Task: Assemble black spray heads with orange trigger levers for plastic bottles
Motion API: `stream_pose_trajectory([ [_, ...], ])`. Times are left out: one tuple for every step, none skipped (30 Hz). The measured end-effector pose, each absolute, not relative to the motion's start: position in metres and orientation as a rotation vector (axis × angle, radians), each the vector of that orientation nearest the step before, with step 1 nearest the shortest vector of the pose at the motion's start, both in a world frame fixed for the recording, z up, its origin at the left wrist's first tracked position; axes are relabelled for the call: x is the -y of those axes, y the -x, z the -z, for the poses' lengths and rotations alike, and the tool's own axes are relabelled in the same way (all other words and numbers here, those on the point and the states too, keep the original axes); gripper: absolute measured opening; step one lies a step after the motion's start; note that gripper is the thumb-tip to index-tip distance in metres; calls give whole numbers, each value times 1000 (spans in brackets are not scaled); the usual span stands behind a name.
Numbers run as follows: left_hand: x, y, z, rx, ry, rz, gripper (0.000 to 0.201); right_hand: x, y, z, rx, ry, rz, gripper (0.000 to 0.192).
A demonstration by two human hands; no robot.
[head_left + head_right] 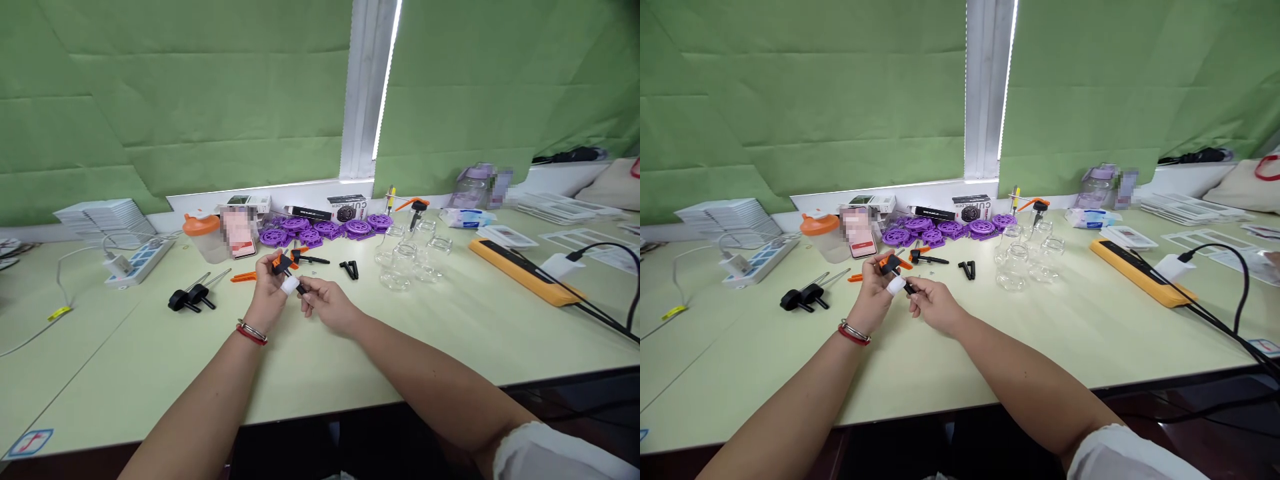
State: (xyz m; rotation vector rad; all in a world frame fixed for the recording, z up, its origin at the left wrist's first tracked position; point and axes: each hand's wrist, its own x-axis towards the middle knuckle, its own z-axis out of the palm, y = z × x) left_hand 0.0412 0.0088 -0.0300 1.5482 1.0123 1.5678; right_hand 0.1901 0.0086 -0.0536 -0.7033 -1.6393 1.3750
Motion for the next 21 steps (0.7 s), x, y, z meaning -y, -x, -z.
stream_pose_trajectory([
  [-8, -41, 28, -1031, -1618, -1597, 52, -8, -189, 52, 1585, 650, -1425, 42],
  [-7, -41, 26, -1069, -1684, -1628, 51, -6, -189, 49, 1539, 596, -1470, 41],
  [-7, -41, 24, -1117, -1741, -1653, 50, -5, -189, 47, 1500, 547, -1513, 41],
  [-6, -40, 23, -1166, -1788, -1669, 49, -3, -189, 44, 1466, 508, -1555, 41],
  [-6, -40, 22, -1203, -1822, -1680, 49, -2, -189, 42, 1436, 480, -1593, 41],
  [-5, -40, 20, -1225, -1848, -1679, 51, 0, -189, 39, 1411, 461, -1631, 40],
  [-5, -39, 19, -1236, -1872, -1668, 54, 1, -190, 38, 1391, 447, -1666, 37],
  [-5, -39, 19, -1243, -1896, -1647, 60, 1, -191, 37, 1375, 439, -1698, 34],
  [-5, -39, 18, -1251, -1917, -1616, 68, 1, -191, 36, 1357, 440, -1724, 32],
  [-6, -39, 17, -1261, -1932, -1582, 76, 0, -192, 36, 1334, 450, -1744, 29],
  [-6, -40, 17, -1276, -1941, -1549, 84, -1, -193, 36, 1310, 470, -1758, 27],
  [-6, -40, 17, -1293, -1944, -1522, 89, -2, -194, 37, 1287, 495, -1765, 24],
  [-6, -40, 17, -1309, -1944, -1499, 93, -4, -195, 38, 1268, 523, -1764, 22],
  [-6, -40, 18, -1323, -1948, -1474, 95, -5, -196, 38, 1256, 550, -1759, 21],
  [-6, -40, 19, -1336, -1964, -1446, 97, -6, -197, 38, 1251, 577, -1753, 21],
  [-6, -40, 20, -1348, -1991, -1418, 98, -6, -197, 38, 1247, 604, -1748, 22],
  [-6, -40, 22, -1359, -2023, -1390, 99, -6, -197, 38, 1237, 634, -1745, 22],
  [-7, -39, 23, -1369, -2051, -1366, 100, -6, -197, 38, 1222, 665, -1745, 22],
  [-7, -39, 25, -1376, -2068, -1350, 100, -6, -196, 38, 1206, 695, -1747, 22],
  [-7, -38, 26, -1377, -2074, -1337, 100, -6, -196, 38, 1188, 720, -1752, 22],
  [-7, -38, 28, -1374, -2071, -1326, 101, -6, -195, 38, 1171, 741, -1755, 22],
])
